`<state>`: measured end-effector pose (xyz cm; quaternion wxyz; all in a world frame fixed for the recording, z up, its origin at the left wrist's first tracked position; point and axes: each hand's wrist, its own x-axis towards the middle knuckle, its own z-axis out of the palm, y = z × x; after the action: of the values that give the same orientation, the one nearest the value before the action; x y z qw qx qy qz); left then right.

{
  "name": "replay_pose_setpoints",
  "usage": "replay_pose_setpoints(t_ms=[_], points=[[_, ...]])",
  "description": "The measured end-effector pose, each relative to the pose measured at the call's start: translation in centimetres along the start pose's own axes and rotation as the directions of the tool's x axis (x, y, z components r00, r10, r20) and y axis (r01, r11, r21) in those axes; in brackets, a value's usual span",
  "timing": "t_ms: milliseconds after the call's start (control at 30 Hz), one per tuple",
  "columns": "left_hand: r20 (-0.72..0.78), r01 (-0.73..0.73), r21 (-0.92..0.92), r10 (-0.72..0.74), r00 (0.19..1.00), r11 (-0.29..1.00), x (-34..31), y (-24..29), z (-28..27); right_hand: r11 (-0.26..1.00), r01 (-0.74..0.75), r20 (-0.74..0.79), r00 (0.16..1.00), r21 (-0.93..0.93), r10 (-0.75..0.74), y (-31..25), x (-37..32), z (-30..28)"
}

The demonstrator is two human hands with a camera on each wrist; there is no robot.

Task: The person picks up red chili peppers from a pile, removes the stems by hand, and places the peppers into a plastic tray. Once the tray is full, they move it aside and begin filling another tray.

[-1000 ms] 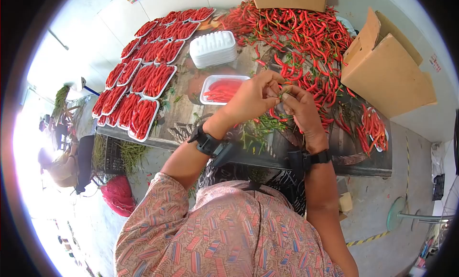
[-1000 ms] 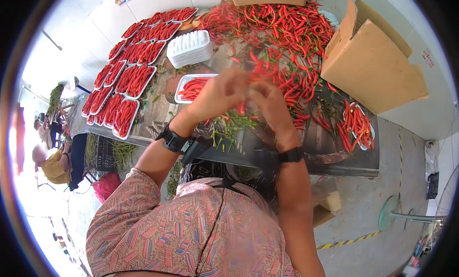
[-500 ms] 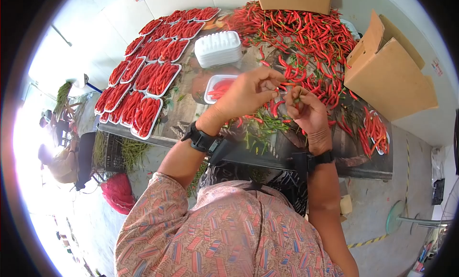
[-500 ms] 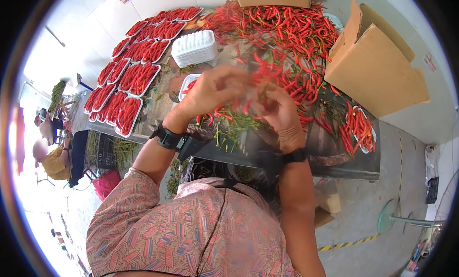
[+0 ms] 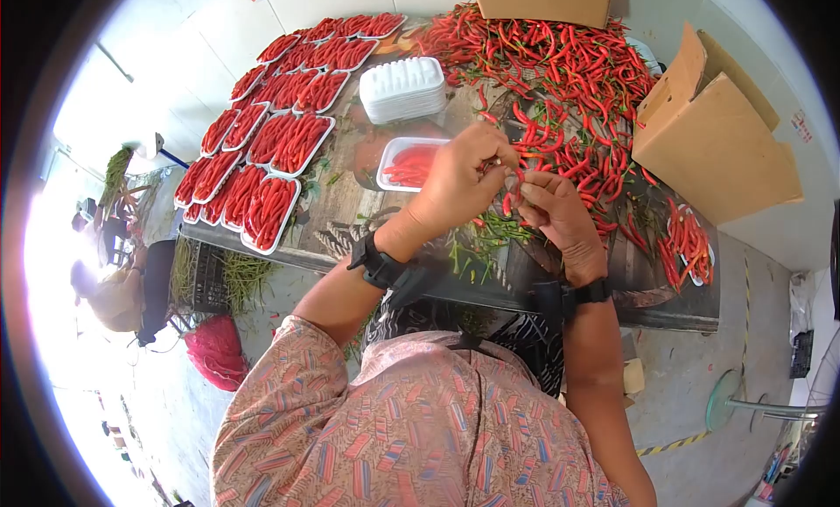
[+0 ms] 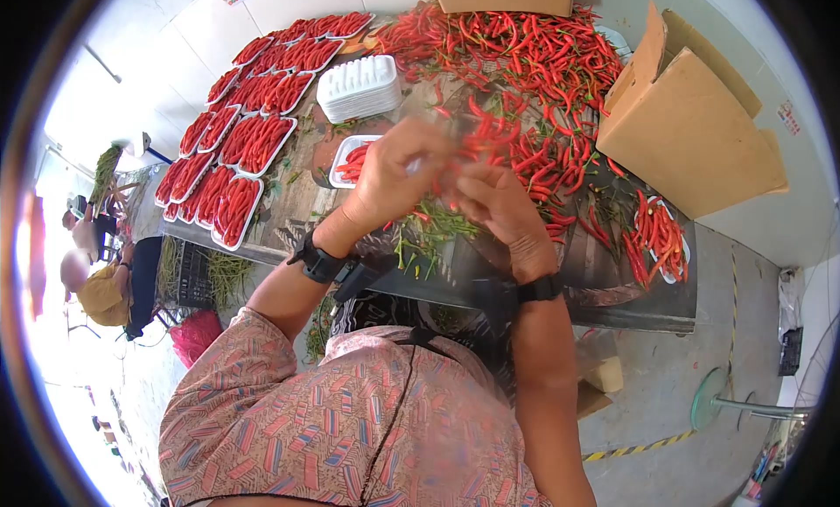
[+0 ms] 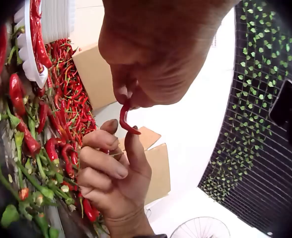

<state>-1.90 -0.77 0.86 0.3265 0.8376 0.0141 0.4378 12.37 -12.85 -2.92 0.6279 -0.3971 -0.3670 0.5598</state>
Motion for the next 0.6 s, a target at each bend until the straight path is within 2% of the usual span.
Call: replay_pose_setpoints(t_ms=[67, 100, 167, 200, 267, 400, 467, 600], points=[[0.042, 0.172, -0.019, -0.171, 0.984, 0.985, -0.1, 0.8, -0.4, 1.0, 0.016, -0.079, 0.997, -0.004, -0.016, 0.0, 0.0, 0.2], [0.039, 0.173, -0.013, -0.172, 0.984, 0.985, -0.2, 0.9, -0.6, 1.0, 0.015, -0.073, 0.997, -0.003, -0.015, 0.1, 0.1, 0.1], [0.146, 0.173, 0.005, -0.172, 0.974, 0.985, -0.3, 1.0, -1.1, 0.984, 0.071, -0.018, 0.997, -0.162, -0.075, 0.4, 0.2, -0.1], [0.14, 0.175, 0.016, -0.175, 0.974, 0.984, -0.5, 0.7, -1.3, 0.985, 0.073, -0.006, 0.997, -0.158, -0.075, 0.3, 0.2, 0.1], [0.231, -0.051, 0.108, 0.025, 0.973, 0.993, -1.0, -0.1, -1.5, 0.956, 0.028, 0.013, 1.0, -0.293, -0.025, 0.1, 0.0, 0.5], [0.329, -0.014, 0.13, -0.03, 0.944, 0.991, -1.5, 0.5, -2.6, 0.949, 0.029, 0.039, 0.999, -0.315, -0.018, 0.5, 0.1, 0.4], [0.403, 0.11, 0.143, -0.16, 0.901, 0.984, -1.5, 1.2, -3.4, 0.959, -0.007, 0.024, 1.0, -0.284, 0.014, 0.1, 0.0, 0.8], [0.373, 0.142, 0.205, -0.211, 0.904, 0.968, -0.8, 1.3, -5.7, 0.969, 0.011, -0.055, 0.998, -0.248, -0.026, 0.7, 0.2, -0.1]])
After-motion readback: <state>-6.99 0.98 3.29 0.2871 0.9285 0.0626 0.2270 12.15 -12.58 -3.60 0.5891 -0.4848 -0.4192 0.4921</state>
